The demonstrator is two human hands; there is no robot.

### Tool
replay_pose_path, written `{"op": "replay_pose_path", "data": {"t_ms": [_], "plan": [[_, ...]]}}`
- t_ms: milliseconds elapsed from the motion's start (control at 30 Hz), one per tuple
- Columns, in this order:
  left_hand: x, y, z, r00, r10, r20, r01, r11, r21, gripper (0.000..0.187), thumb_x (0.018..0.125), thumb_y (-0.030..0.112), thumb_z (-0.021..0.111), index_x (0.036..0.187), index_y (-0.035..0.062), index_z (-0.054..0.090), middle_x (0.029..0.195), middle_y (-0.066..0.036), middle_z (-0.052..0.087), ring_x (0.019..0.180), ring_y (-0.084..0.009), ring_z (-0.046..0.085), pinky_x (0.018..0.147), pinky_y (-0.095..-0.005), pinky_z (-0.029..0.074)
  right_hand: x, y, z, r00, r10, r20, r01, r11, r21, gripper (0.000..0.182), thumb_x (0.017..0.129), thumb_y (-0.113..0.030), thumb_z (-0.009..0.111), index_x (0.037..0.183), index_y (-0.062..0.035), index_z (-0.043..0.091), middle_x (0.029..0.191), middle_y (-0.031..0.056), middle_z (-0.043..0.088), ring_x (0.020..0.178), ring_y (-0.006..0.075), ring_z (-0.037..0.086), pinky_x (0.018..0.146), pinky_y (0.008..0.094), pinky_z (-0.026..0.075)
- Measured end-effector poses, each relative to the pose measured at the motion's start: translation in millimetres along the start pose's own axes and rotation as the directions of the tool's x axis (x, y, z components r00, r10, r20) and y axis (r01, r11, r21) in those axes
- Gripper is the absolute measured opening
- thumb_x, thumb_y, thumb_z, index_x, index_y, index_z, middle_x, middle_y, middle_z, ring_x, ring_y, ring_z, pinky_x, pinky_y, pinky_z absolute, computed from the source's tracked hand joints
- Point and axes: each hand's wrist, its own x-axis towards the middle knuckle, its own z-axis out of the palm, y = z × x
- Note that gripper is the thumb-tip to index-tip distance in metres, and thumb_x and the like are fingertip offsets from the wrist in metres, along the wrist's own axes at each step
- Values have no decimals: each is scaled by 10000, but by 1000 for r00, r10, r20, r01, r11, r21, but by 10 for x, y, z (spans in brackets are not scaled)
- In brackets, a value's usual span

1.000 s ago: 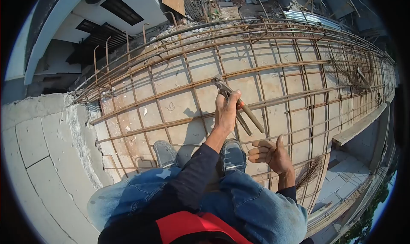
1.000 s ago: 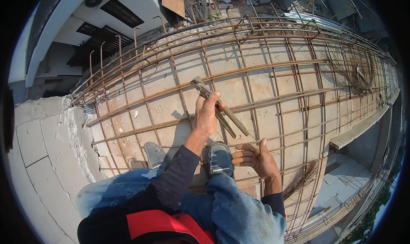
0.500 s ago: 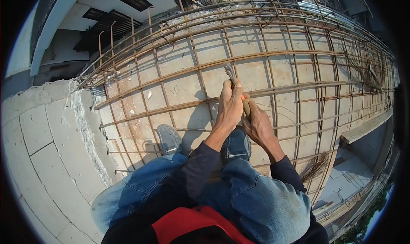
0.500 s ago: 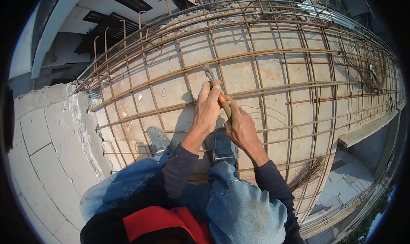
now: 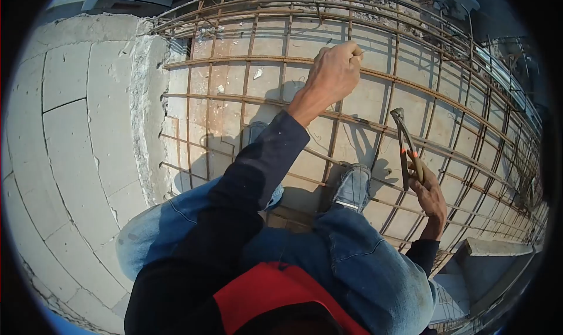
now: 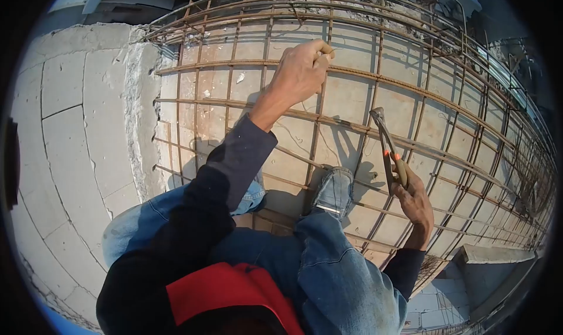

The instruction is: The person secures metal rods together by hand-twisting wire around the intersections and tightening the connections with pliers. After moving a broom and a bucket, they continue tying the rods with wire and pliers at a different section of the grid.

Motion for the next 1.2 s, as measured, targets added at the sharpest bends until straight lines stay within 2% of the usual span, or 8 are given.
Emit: {"op": "replay_pose_path", "data": {"t_ms": [133,267,367,567,633,733,867,1200], "plan": [[205,248,-855,997,-21,70,24,998,-50,303,966,265,535,1104,14,633,589,-22,554,497,-95,568,455,-257,447,-49,280,-100,971,-42,-236,15,993,-115,562,789,-179,520,1327,-16,504,1018,150,618,907,254,570,860,368,465],[305,748,-1712,960,190,205,-235,945,228,261,936,170,588,1074,-47,629,1034,-133,675,975,-149,641,839,-241,491,65,553,-348,951,-45,-306,-86,912,-402,557,881,-308,620,1355,-43,500,1243,208,584,1114,333,579,945,444,456],[162,1092,-2022,924,242,295,-339,875,344,289,926,191,600,1098,-41,616,1013,-131,669,945,-152,646,818,-243,502,137,-498,-192,694,-496,-521,207,831,-516,468,948,-292,586,1358,-82,505,1314,180,552,1207,323,542,974,433,468],[-88,1412,-2140,887,230,401,-384,849,363,356,908,234,625,1145,-29,592,970,-127,657,884,-158,654,775,-247,525,479,-2338,196,-71,-994,-86,553,33,-833,337,911,-208,647,1234,-112,629,1125,89,675,1036,217,647,867,352,522],[-192,1424,-2145,889,209,408,-364,863,350,380,901,248,633,1160,-25,584,955,-125,652,864,-159,657,761,-248,533,401,-2628,353,-44,-996,-73,598,33,-801,314,931,-233,627,1227,-128,638,1100,75,691,1042,210,651,884,353,523],[-364,1382,-2158,902,171,397,-311,895,320,417,892,270,645,1184,-19,572,934,-123,646,834,-162,662,740,-250,544,338,-2831,486,370,-898,-240,779,440,-446,241,926,-157,628,1100,4,586,870,33,591,752,87,548,695,209,462],[-613,1295,-2226,924,118,363,-224,938,265,469,879,298,662,1215,-11,555,905,-120,638,794,-166,667,711,-253,560,502,-2743,351,77,-974,-215,724,203,-659,251,961,-195,589,1187,-120,670,935,26,703,757,82,623,676,239,516],[-1386,852,-2282,964,-167,207,178,984,-33,603,848,369,703,1294,10,515,834,-113,617,693,-175,682,640,-259,598,584,-2873,709,256,-965,-66,774,245,-584,206,951,-180,597,1113,-101,696,806,43,690,674,110,624,623,253,508]]}}
